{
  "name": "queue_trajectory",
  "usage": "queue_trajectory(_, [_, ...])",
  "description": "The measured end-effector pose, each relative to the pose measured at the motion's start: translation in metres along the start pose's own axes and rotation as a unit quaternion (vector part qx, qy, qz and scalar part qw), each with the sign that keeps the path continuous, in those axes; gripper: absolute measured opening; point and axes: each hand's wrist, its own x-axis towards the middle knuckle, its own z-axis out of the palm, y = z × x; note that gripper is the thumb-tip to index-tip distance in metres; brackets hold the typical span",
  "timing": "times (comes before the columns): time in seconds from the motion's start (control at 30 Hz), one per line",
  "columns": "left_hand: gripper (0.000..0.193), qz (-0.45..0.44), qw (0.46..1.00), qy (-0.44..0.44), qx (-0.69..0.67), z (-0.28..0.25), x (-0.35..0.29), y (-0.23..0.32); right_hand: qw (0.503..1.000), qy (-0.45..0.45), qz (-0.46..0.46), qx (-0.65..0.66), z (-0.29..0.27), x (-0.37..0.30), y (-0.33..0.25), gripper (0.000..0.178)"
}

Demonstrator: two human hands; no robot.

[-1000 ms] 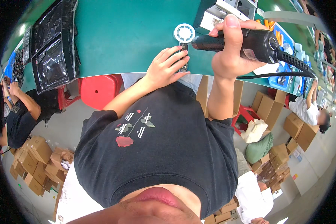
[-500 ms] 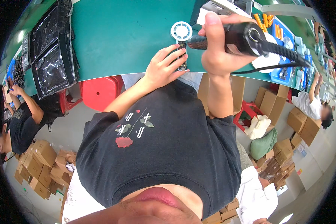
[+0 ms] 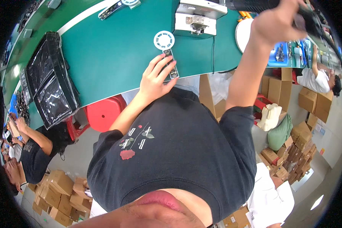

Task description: Soldering and assembling electronic components on a production line.

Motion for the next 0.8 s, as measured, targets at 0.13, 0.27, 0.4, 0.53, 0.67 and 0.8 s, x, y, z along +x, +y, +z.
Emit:
queue_trajectory(0.13, [0.053, -0.002, 1.0, -0.015, 0.018, 0.001, -0.003, -0.002, 0.994, 0.027, 0.104, -0.033, 0.01, -0.016, -0.038, 0.026])
queue_trajectory(0.27, [0.052, 0.012, 1.0, -0.009, 0.017, 0.003, -0.001, -0.003, 0.995, -0.056, 0.084, -0.015, 0.039, -0.047, -0.018, 0.011])
queue_trajectory(0.4, [0.053, -0.004, 1.0, -0.004, 0.016, 0.002, -0.002, -0.002, 0.97, -0.114, 0.194, -0.09, 0.045, -0.065, -0.013, 0.036])
queue_trajectory(0.53, [0.053, -0.004, 1.0, -0.002, 0.025, 0.0, -0.003, -0.001, 0.987, -0.091, 0.132, -0.032, 0.043, -0.078, -0.007, 0.017])
queue_trajectory(0.67, [0.051, 0.001, 0.999, -0.003, 0.043, 0.002, -0.006, -0.003, 0.974, -0.101, 0.184, 0.089, 0.045, -0.109, -0.035, 0.017])
queue_trajectory(0.8, [0.051, 0.006, 0.999, -0.003, 0.044, 0.001, -0.006, -0.004, 0.974, -0.131, 0.169, 0.078, 0.059, -0.127, -0.045, 0.018])
